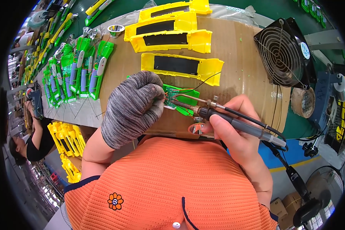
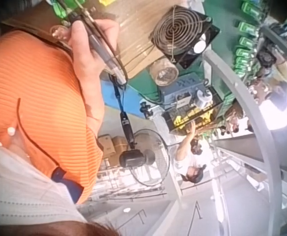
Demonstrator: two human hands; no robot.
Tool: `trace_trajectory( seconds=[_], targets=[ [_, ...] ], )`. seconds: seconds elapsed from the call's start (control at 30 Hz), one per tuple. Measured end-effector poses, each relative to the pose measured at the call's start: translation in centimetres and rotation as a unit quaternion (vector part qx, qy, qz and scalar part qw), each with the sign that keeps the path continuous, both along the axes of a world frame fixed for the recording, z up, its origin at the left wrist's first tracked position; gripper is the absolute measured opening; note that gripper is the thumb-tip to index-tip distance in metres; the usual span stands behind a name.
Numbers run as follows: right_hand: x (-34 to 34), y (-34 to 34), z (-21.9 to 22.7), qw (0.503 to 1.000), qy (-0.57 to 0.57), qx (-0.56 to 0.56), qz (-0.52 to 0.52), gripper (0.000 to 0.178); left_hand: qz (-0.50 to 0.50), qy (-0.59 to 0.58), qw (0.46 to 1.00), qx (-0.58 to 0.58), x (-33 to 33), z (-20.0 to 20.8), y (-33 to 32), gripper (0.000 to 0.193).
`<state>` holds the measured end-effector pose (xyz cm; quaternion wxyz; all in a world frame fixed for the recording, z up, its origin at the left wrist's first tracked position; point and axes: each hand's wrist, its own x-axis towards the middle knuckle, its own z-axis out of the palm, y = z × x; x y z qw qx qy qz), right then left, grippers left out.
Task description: Assemble portable flashlights by soldering electronic components into plastic casings.
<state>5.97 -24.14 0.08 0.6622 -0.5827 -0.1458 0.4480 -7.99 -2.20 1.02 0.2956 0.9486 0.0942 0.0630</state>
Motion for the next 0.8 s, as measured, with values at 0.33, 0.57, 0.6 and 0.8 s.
trace_trajectory(
  seconds=[0.33, 0.57, 0.6, 0.8],
  targets=[
    [-0.4, 0.3, 0.2, 1.0, -0.008, -0.014, -0.002, 0.019, -0.005, 0.007, 1.0, -0.003, -0.1, 0.0, 0.2, 0.01],
    [-0.4, 0.5, 0.0, 1.0, -0.01, -0.005, -0.013, 0.02, 0.007, 0.015, 1.0, -0.008, 0.1, 0.2, 0.1, 0.015],
    [-0.4, 0.4, -0.1, 1.0, -0.009, -0.01, -0.013, 0.02, 0.006, 0.019, 1.0, -0.008, 0.2, 0.3, 0.1, 0.015],
    [0.2, -0.7, 0.4, 0.999, -0.004, 0.011, -0.044, 0.019, 0.004, 0.018, 1.0, -0.009, 0.2, 0.2, 0.2, 0.014]
  ],
)
